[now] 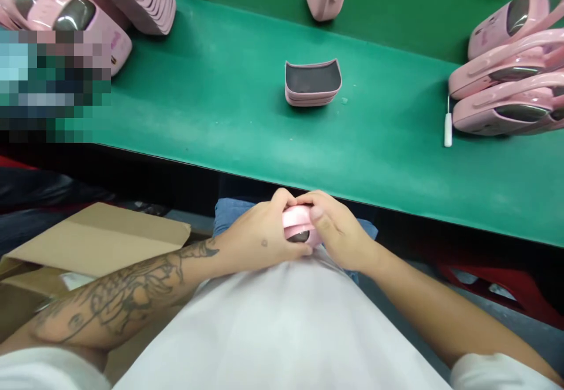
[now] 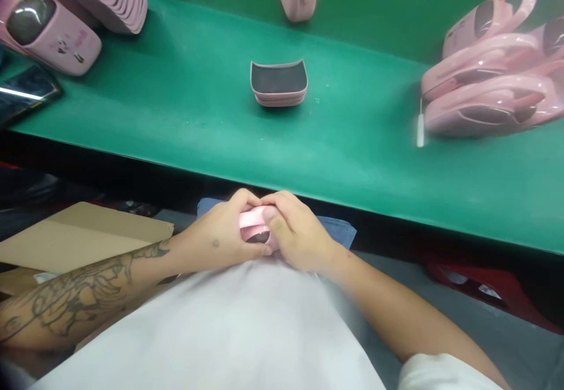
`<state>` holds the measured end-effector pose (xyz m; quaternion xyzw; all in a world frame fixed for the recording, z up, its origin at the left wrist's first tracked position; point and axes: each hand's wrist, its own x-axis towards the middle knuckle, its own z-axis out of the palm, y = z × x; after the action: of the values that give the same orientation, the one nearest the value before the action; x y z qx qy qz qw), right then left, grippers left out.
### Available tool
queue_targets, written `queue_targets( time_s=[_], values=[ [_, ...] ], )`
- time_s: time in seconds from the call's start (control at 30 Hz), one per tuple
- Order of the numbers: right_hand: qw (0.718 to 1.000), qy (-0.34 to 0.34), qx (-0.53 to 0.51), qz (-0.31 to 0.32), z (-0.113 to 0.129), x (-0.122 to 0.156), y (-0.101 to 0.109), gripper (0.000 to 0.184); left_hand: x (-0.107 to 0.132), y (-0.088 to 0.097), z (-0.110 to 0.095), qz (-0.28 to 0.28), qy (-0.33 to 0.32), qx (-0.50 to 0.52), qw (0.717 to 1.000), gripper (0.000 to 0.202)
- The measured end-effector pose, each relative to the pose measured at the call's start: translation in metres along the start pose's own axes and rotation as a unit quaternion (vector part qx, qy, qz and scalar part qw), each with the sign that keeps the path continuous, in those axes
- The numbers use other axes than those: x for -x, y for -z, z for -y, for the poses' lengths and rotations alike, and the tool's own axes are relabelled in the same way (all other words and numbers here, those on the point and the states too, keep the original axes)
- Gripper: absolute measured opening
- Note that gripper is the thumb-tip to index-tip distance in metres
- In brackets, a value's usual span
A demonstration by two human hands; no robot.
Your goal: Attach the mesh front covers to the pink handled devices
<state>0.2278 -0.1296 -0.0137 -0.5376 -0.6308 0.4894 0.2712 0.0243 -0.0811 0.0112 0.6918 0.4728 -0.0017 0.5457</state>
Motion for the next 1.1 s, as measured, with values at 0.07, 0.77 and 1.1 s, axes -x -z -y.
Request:
queue_targets(
  time_s=[0.07,0.77,1.1],
  values=[
    [0.999,0.005,0.040,-0.020,0.001,-0.004,-0.011,0.062,-0.002,-0.002,-0.002,0.000,0.016,0.010,1.000,0.060],
    [0.993,0.099,0.070,0.013,-0.032,-0.012,-0.041,0.052,0.024,-0.038,0.024,-0.066,0.033,-0.001,0.997,0.051],
    [0.991,0.122,0.046,0.004,-0.031,-0.008,-0.056,0.038,0.036,-0.047,0.028,-0.095,0.051,-0.004,0.994,0.044]
  ],
)
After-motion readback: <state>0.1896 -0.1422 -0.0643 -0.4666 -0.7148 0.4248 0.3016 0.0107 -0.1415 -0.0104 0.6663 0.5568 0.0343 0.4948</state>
